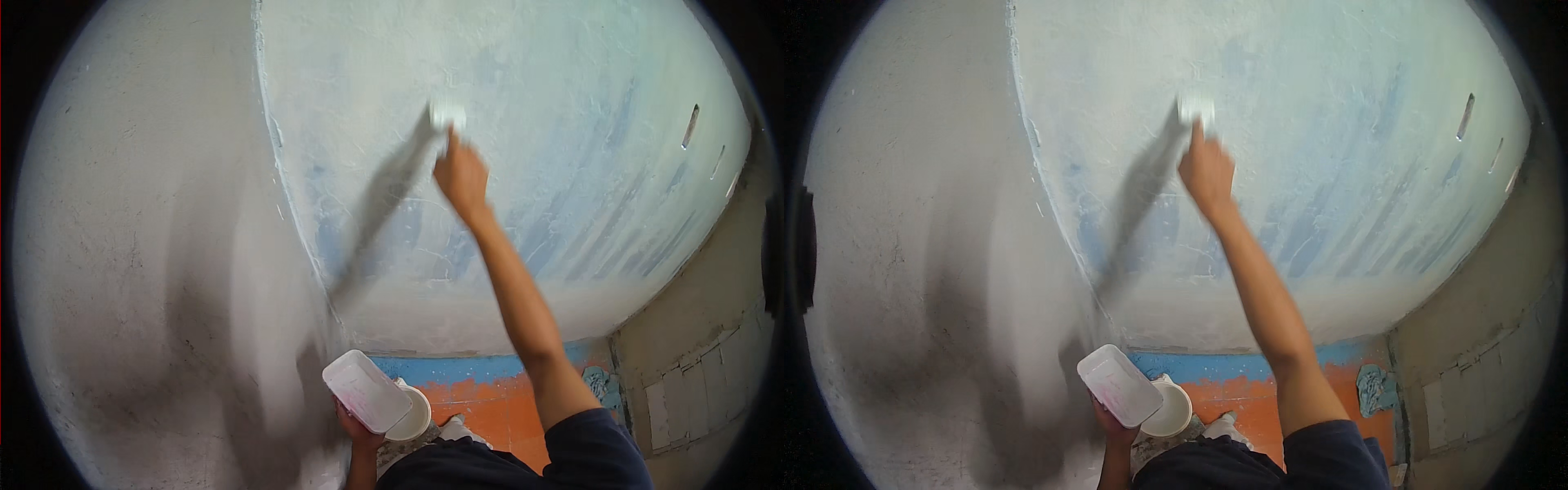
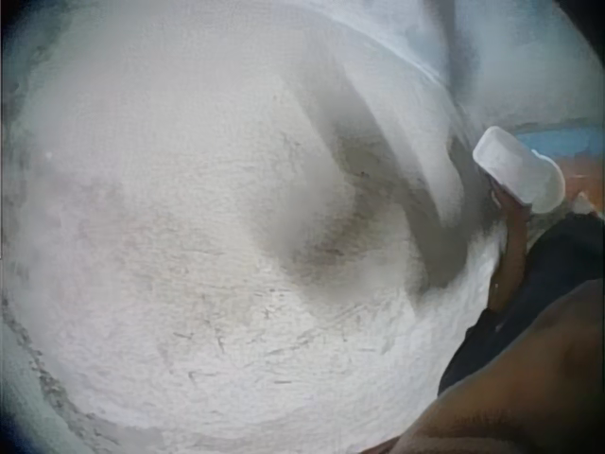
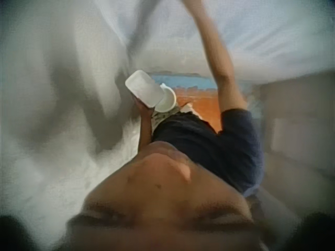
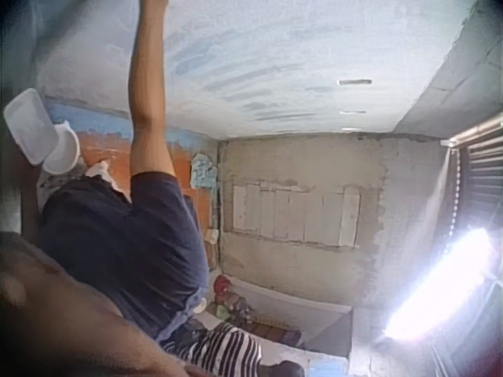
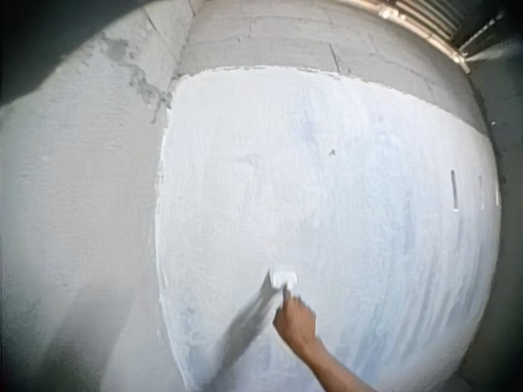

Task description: Apply white paint or plaster to an interior wall using a brush.

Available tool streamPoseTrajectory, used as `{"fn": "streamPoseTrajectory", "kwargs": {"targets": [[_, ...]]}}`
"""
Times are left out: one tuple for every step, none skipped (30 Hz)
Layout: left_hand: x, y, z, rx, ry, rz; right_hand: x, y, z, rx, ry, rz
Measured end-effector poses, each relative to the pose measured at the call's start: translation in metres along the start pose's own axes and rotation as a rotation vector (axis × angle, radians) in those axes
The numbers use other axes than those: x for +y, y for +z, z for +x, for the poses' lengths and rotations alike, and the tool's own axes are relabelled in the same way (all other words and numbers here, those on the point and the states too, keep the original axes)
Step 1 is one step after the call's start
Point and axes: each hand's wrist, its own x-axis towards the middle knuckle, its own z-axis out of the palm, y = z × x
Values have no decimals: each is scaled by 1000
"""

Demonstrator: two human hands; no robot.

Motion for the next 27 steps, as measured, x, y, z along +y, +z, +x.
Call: {"fn": "streamPoseTrajectory", "kwargs": {"targets": [[-2, 3, 2, -6, 1, -5, 10, 19, -47, -91, 32, 4], [-4, 5, 1, -9, 24, -9, 16, 36, -97, -186, 82, 8], [-5, 8, 1, -15, 37, -10, 26, 46, -141, -353, 162, 30], [-4, 11, 0, -17, 35, -7, 33, 56, -177, -503, 242, 17], [-2, 12, -3, -37, 38, 0, 37, 62, -200, -658, 323, 5], [1, 12, -8, -57, 47, 9, 40, 63, -202, -661, 324, 13], [1, 9, -14, -54, 50, 13, 48, 62, -200, -801, 309, -8], [0, 4, -17, -11, 94, 43, 60, 61, -192, -935, 295, -31], [0, 3, -15, 26, 129, 74, 76, 58, -165, -854, 243, -30], [1, 6, -15, 21, 118, 78, 91, 52, -126, -776, 190, -31], [0, 12, -16, -12, 72, 4, 100, 40, -74, -712, 184, -52], [0, 16, -19, -39, 31, -72, 100, 19, -20, -618, 55, -45], [7, 12, -27, -14, 65, -69, 57, -16, 26, -558, 6, 4], [7, 11, -28, -42, 135, 50, 38, -48, 61, -353, -48, 43], [5, 13, -25, -78, 193, 168, 28, -74, 93, -284, -5, 150], [3, 21, -24, -80, 184, 165, 15, -92, 113, -199, -12, 132], [1, 33, -24, -140, 372, 623, 5, -98, 122, -118, -21, 118], [0, 38, -23, -198, 556, 1084, 2, -92, 117, -122, -22, 115], [-1, 34, -20, -194, 553, 1082, 0, -84, 105, -58, -38, 86], [1, 27, -17, -173, 415, 766, -2, -72, 94, 11, -56, 67], [-2, 21, -13, -164, 259, 446, 22, -38, 70, 151, -180, 7], [1, 13, -10, -157, 262, 448, 24, -13, 36, 61, -123, 5], [4, 7, -6, -112, 167, 237, 24, 7, -5, -26, -104, 56], [5, 5, -2, -72, 71, 23, 21, 23, -47, -158, 0, 43], [4, 6, -1, -79, 73, 22, 21, 34, -88, -240, 38, 36], [2, 8, 1, -65, 81, 13, 24, 48, -126, -377, 94, 35], [1, 8, 0, -47, 83, 5, 27, 55, -159, -487, 130, 48]]}}
